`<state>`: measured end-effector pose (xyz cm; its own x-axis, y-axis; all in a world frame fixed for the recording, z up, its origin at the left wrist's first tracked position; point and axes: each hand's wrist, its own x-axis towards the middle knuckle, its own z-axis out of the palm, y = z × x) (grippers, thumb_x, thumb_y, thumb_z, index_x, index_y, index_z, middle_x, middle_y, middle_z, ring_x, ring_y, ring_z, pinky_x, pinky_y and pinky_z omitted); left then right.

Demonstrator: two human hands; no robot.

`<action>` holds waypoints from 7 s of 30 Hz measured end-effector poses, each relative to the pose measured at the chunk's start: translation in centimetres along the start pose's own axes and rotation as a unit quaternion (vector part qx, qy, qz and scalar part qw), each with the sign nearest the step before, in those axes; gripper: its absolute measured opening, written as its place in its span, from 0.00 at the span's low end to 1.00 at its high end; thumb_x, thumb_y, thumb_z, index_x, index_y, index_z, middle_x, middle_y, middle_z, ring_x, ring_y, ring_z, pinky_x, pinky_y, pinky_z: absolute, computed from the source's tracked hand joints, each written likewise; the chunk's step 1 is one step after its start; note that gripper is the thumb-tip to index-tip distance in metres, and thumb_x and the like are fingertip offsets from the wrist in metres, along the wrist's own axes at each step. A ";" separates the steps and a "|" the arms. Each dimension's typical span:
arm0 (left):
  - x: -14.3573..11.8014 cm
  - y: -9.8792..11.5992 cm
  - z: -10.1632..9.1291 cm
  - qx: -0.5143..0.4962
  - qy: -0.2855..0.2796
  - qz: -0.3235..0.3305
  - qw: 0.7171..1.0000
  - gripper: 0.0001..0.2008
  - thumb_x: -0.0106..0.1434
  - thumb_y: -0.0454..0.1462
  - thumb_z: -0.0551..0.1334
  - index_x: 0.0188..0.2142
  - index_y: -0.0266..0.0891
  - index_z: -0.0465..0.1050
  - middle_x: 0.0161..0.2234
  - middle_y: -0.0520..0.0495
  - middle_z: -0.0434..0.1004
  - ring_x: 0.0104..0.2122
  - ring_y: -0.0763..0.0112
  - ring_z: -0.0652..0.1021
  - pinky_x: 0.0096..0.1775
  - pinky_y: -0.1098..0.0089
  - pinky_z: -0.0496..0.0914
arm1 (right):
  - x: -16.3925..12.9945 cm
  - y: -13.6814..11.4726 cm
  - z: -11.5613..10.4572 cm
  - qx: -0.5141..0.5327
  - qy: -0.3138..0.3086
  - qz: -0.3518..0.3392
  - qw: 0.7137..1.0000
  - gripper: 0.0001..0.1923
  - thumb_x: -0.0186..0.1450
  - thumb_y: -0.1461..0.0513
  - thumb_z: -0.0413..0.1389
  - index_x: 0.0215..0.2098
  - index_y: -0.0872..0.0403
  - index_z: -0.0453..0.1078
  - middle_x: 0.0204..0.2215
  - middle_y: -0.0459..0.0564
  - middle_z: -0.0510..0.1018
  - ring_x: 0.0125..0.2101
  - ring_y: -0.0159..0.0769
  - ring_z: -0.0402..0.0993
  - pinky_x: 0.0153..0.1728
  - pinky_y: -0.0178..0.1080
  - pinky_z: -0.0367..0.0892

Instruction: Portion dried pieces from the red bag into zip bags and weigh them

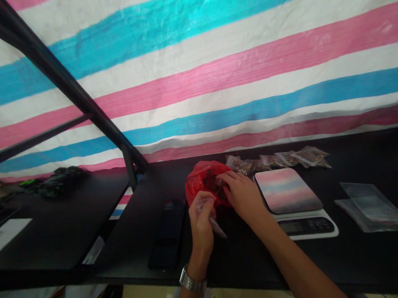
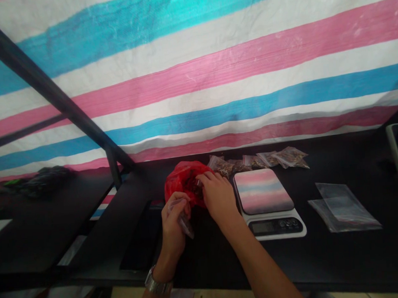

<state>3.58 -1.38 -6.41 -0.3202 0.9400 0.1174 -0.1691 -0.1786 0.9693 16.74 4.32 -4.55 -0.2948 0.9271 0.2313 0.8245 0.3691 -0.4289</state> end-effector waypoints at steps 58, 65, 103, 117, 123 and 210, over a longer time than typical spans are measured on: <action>-3.0 3.2 -4.4 0.228 0.020 0.239 0.944 0.06 0.70 0.35 0.63 0.36 0.42 0.77 0.28 0.52 0.75 0.26 0.70 0.74 0.29 0.71 0.66 | -1.3 -0.7 -2.2 0.331 0.040 0.019 0.943 0.14 0.67 0.63 0.62 0.51 0.51 0.78 0.48 0.50 0.86 0.45 0.40 0.82 0.52 0.44 0.73; -6.9 3.5 -2.8 0.375 0.083 0.346 0.856 0.08 0.67 0.29 0.62 0.39 0.46 0.75 0.32 0.52 0.79 0.34 0.66 0.77 0.42 0.66 0.69 | -0.8 -2.1 -0.1 0.144 0.059 -0.045 0.987 0.14 0.70 0.65 0.59 0.53 0.51 0.76 0.53 0.53 0.86 0.54 0.49 0.81 0.66 0.59 0.56; -5.5 2.6 -0.8 -0.028 0.063 0.044 0.997 0.09 0.63 0.40 0.66 0.28 0.40 0.74 0.21 0.55 0.64 0.21 0.76 0.64 0.25 0.74 0.59 | -2.7 -0.7 -3.3 0.046 -0.070 -0.077 0.993 0.19 0.64 0.75 0.58 0.47 0.50 0.77 0.48 0.50 0.85 0.49 0.46 0.75 0.49 0.44 0.66; -12.0 2.3 -1.2 0.004 0.076 -0.063 0.995 0.16 0.61 0.51 0.69 0.26 0.43 0.75 0.21 0.50 0.68 0.22 0.68 0.69 0.26 0.69 0.64 | -4.0 0.4 -4.7 0.058 -0.141 -0.031 0.988 0.15 0.64 0.71 0.59 0.44 0.49 0.76 0.45 0.49 0.83 0.43 0.44 0.80 0.42 0.39 0.65; -10.5 0.6 0.1 -0.082 0.078 -0.080 0.990 0.14 0.60 0.46 0.67 0.24 0.41 0.73 0.21 0.51 0.66 0.22 0.71 0.69 0.26 0.71 0.64 | -3.9 0.4 -3.8 0.097 -0.148 -0.046 0.983 0.19 0.61 0.74 0.57 0.45 0.49 0.76 0.46 0.48 0.83 0.42 0.41 0.80 0.42 0.38 0.65; -4.3 -1.9 -0.6 0.141 0.037 0.197 0.970 0.23 0.67 0.37 0.71 0.59 0.47 0.69 0.53 0.44 0.80 0.50 0.61 0.84 0.53 0.61 0.78 | -5.1 -2.8 -10.0 0.200 -0.002 -0.059 0.978 0.18 0.67 0.64 0.63 0.54 0.42 0.79 0.44 0.45 0.85 0.37 0.36 0.79 0.40 0.37 0.72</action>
<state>4.67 -5.26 -8.85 -0.3755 0.7897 0.4852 0.2378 -0.4240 0.8739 20.74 -2.07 4.18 -0.3789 0.8763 0.2975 0.5294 0.4689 -0.7070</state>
